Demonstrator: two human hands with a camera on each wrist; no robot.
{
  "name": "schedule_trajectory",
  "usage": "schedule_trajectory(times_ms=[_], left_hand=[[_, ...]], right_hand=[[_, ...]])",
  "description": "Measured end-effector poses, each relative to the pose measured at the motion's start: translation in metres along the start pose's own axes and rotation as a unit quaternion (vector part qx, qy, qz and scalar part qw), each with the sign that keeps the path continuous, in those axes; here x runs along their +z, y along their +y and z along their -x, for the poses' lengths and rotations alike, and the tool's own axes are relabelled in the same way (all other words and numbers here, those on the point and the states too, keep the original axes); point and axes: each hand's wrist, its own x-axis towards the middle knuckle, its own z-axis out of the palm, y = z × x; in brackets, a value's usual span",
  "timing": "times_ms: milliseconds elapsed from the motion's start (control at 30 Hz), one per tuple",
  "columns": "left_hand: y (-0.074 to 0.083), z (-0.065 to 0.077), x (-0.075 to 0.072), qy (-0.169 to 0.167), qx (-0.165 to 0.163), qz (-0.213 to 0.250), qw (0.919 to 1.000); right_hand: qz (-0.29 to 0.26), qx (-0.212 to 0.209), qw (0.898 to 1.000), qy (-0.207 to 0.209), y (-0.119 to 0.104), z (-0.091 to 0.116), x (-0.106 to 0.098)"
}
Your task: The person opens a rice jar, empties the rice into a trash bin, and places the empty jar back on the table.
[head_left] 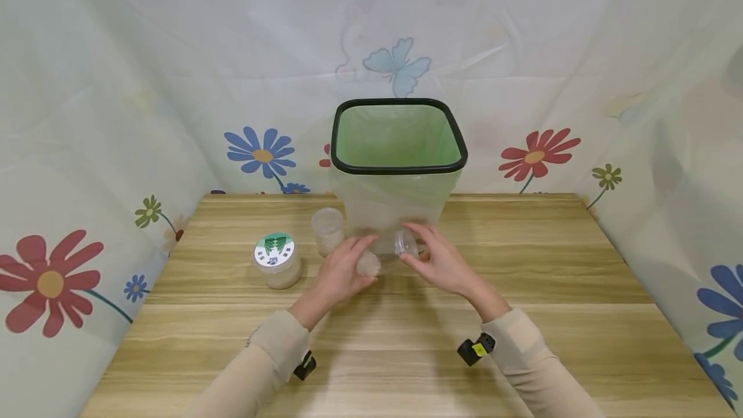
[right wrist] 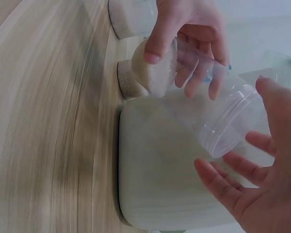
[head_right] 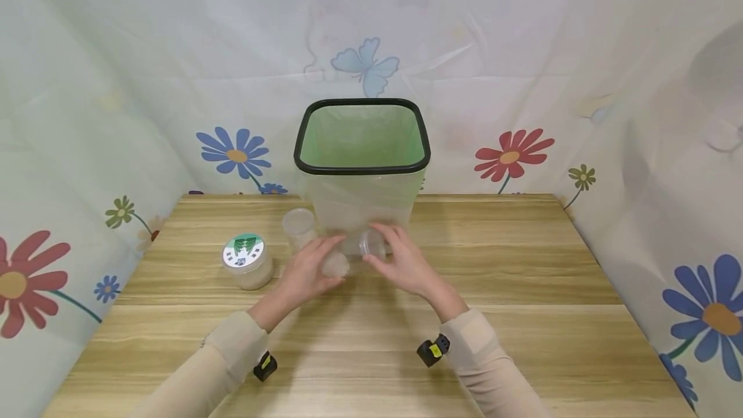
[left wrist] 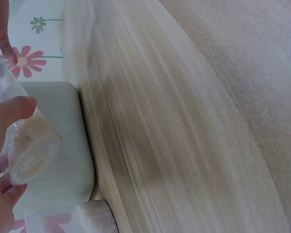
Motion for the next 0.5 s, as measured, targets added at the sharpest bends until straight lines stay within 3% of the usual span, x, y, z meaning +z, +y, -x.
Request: schedule_trajectory(times_ms=[133, 500], left_hand=[[0.0024, 0.0006, 0.0018, 0.0, 0.001, -0.006, 1.0], [0.0043, 0.0028, 0.0062, 0.017, 0.01, -0.01, 0.9997]], right_hand=[[-0.001, 0.02, 1.0, -0.001, -0.0004, -0.0001, -0.0002], [-0.044, -0.008, 0.999, -0.016, 0.0021, -0.0004, -0.0022]])
